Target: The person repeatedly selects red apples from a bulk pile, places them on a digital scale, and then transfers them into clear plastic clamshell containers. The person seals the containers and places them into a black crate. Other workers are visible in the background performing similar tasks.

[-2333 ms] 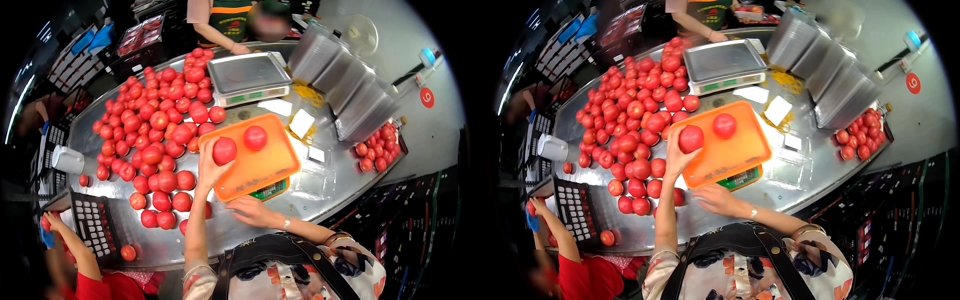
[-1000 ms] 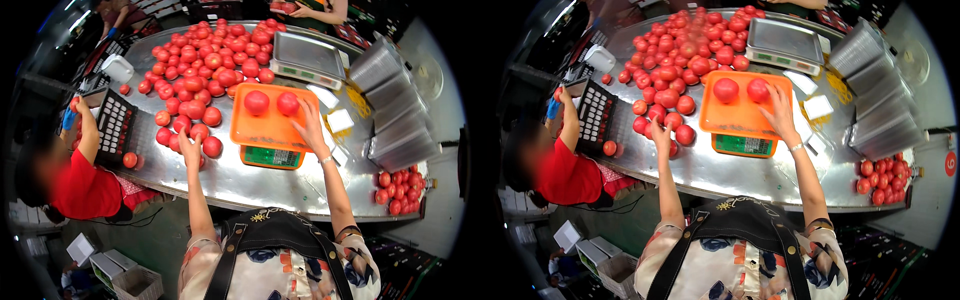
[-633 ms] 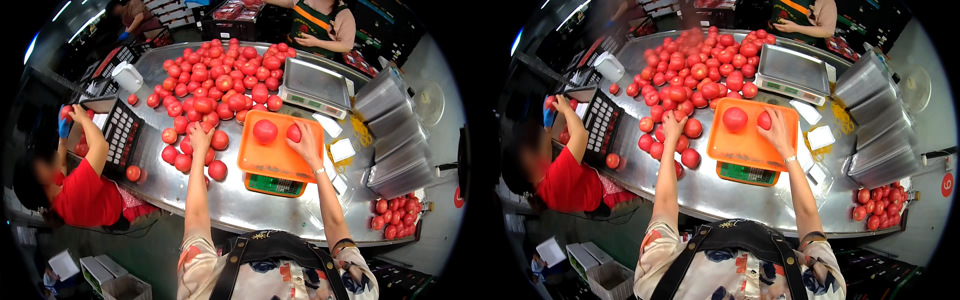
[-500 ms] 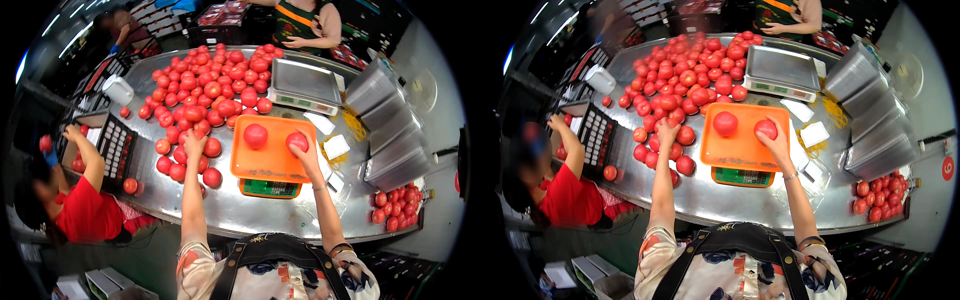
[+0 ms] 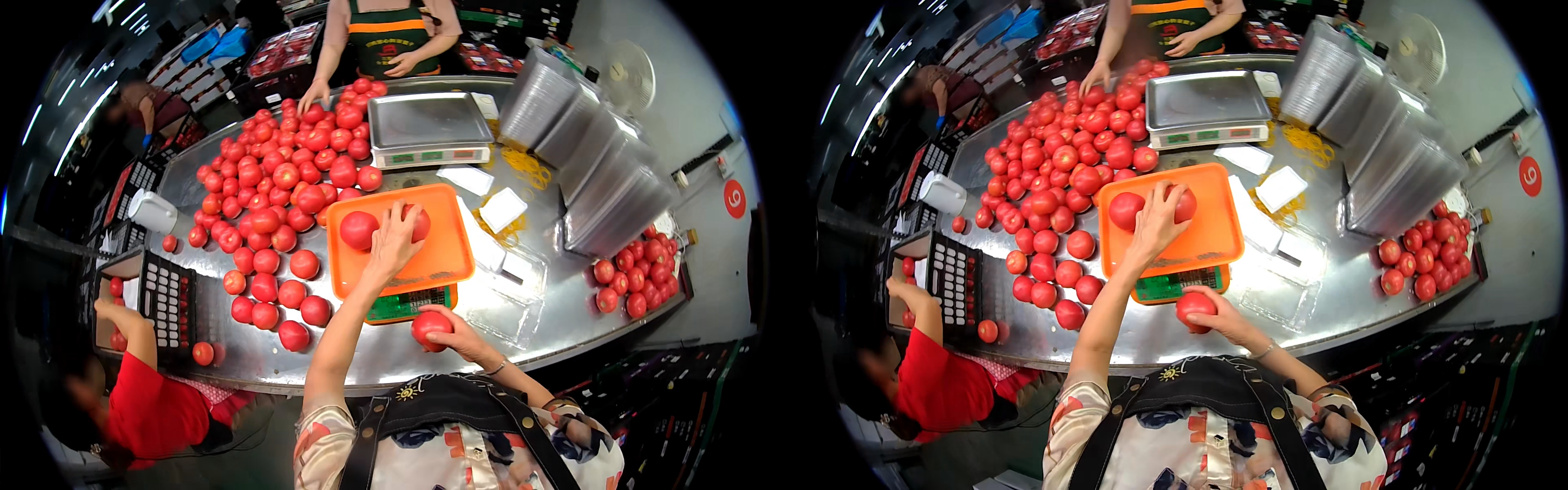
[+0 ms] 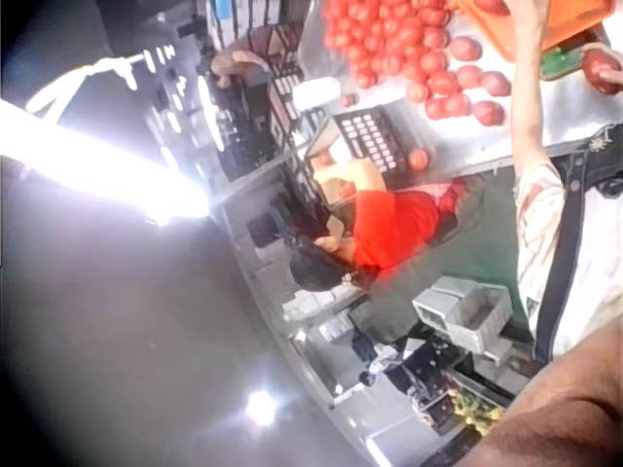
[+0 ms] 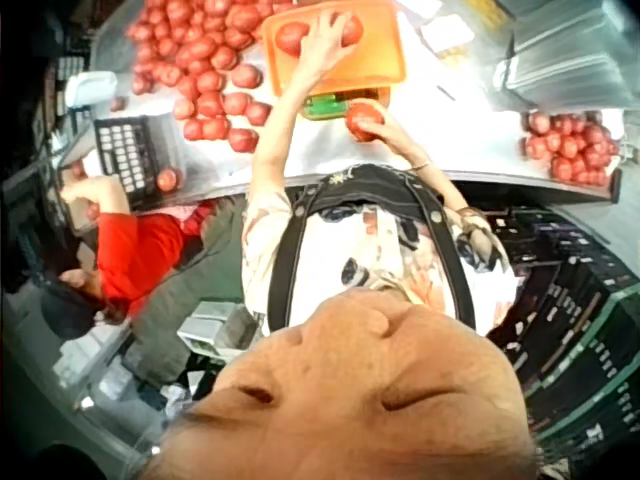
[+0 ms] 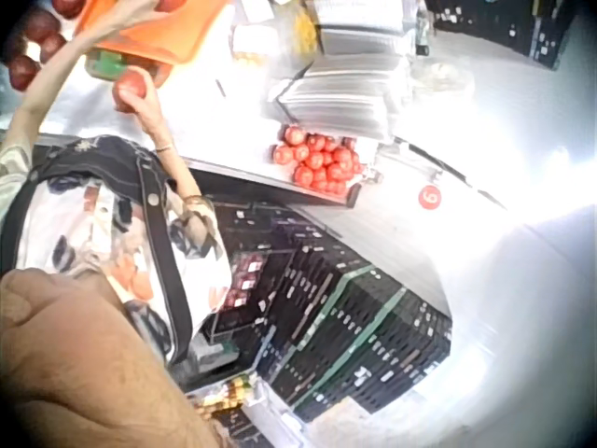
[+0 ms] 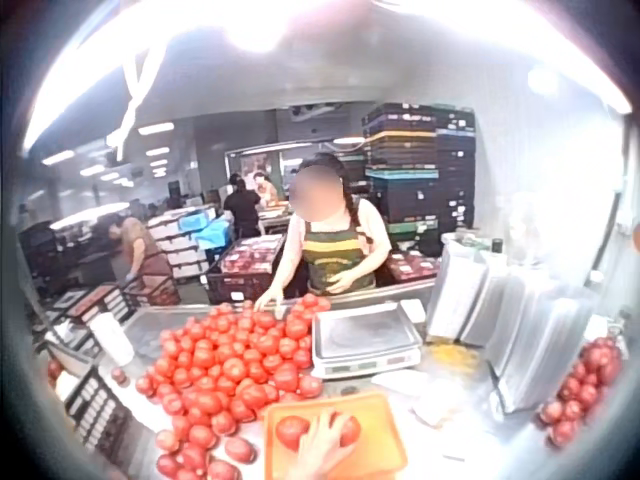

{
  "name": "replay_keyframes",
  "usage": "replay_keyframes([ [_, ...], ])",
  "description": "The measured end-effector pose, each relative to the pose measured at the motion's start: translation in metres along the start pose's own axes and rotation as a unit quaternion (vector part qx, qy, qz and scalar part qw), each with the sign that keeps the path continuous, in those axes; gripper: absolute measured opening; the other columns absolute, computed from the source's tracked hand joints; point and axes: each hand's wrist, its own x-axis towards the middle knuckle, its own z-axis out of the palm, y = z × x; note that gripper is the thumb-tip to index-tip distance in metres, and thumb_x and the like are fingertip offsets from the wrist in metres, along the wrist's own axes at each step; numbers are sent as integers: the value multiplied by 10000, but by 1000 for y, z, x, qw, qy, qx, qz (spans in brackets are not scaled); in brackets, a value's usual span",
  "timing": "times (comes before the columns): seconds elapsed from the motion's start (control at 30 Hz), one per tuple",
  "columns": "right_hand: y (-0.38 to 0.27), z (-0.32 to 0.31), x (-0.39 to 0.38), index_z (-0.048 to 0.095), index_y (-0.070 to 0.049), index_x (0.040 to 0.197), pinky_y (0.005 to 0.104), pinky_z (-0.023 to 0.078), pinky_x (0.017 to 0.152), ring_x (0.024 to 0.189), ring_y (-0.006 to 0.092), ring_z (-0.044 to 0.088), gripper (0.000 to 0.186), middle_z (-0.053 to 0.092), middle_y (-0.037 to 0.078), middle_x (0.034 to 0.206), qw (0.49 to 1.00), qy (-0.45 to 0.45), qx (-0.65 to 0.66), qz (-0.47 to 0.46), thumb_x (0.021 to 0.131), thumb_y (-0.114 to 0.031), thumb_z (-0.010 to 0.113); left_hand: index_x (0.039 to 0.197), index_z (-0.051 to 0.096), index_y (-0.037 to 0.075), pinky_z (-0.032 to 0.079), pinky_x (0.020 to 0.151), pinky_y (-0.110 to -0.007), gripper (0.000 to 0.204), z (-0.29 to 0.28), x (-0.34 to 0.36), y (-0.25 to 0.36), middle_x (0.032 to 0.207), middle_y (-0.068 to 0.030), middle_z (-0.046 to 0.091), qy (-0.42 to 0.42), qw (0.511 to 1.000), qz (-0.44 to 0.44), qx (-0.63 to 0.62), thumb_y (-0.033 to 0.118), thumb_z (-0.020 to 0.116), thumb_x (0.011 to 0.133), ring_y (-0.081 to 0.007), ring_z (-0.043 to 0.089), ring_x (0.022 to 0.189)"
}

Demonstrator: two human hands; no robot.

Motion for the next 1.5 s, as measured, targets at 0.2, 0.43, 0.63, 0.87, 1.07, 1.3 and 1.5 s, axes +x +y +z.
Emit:
replay_keyframes([
  [0.2,18,-7,-8,438,-99,1346,314,514,866,1086,192,558,629,541,105,1206,998,16,-51,-16,827,-278,745,1332,442,108,522,833,-411,689,-9,-42,10,1307,-166,450,127,989,47,61,179,781,737,-316,507,1161],
  [0.43,34,16,-4,381,-65,1396,363,394,1034,1271,273,427,662,388,152,1384,973,-5,-198,-121,848,-236,712,1452,261,114,582,784,-392,626,-5,-208,5,1286,-174,465,-170,690,-335,-619,317,577,950,-294,557,1139],
  [0.63,33,14,-22,440,-32,1339,394,449,984,1260,257,453,555,472,151,1320,955,-39,-275,-104,864,-187,682,1280,456,108,588,627,-356,519,24,-260,-17,1227,-148,488,-25,683,-408,-606,287,702,860,-267,596,999],
  [0.87,47,-82,-69,541,-6,1214,429,399,972,1134,352,500,459,550,180,1211,682,222,-666,-205,809,-161,691,1277,441,120,577,592,-322,548,17,-270,-76,1192,-141,498,139,749,-451,-466,240,728,826,-262,599,947],
  [1.07,49,-141,-90,604,-64,1159,437,426,935,1110,337,535,354,599,138,1165,639,184,-741,-94,835,-193,661,1309,498,131,607,631,-349,532,24,-269,-119,1275,-121,384,148,816,-423,-364,230,717,835,-273,523,1091],
  [1.3,-71,-205,23,649,-35,1007,421,505,767,925,345,612,217,622,164,1014,681,338,-625,-180,857,-189,626,1345,462,53,385,1000,-473,505,15,-294,-117,1353,-235,410,145,911,-382,-63,311,567,923,-425,451,1206],
  [1.5,-80,-315,131,634,-88,1100,455,494,833,999,362,580,265,592,164,1117,567,398,-713,-107,844,-80,566,1348,430,12,300,1073,-478,560,8,-261,-56,1416,-279,318,164,911,-375,48,205,644,868,-440,329,1303],
])
